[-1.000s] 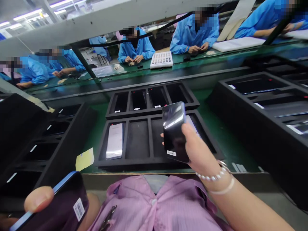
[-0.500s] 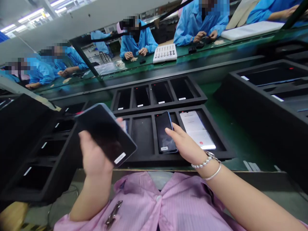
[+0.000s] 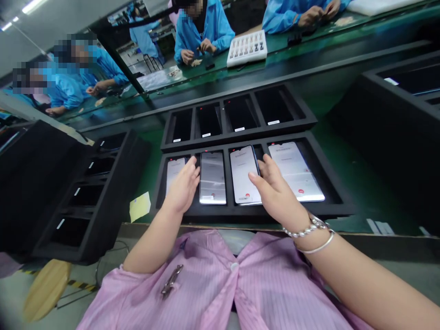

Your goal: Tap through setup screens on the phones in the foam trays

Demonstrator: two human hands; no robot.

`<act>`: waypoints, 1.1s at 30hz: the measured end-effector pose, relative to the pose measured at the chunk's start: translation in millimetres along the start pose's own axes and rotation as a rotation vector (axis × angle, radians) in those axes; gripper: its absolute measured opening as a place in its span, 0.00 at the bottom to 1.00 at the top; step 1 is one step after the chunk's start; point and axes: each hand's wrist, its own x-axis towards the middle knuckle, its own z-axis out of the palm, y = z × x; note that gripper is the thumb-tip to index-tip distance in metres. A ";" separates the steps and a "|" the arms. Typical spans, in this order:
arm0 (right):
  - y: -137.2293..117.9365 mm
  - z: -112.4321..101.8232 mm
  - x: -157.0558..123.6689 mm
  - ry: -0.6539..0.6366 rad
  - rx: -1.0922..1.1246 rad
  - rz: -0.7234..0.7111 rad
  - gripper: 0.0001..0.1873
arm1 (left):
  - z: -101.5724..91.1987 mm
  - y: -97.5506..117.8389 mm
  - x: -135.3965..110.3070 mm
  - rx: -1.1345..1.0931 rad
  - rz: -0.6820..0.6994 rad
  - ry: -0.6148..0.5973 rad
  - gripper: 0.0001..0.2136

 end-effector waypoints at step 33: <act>31.7 -91.2 -62.3 0.098 -0.813 -0.404 0.45 | -109.4 -41.9 -76.9 1.305 0.664 0.283 0.18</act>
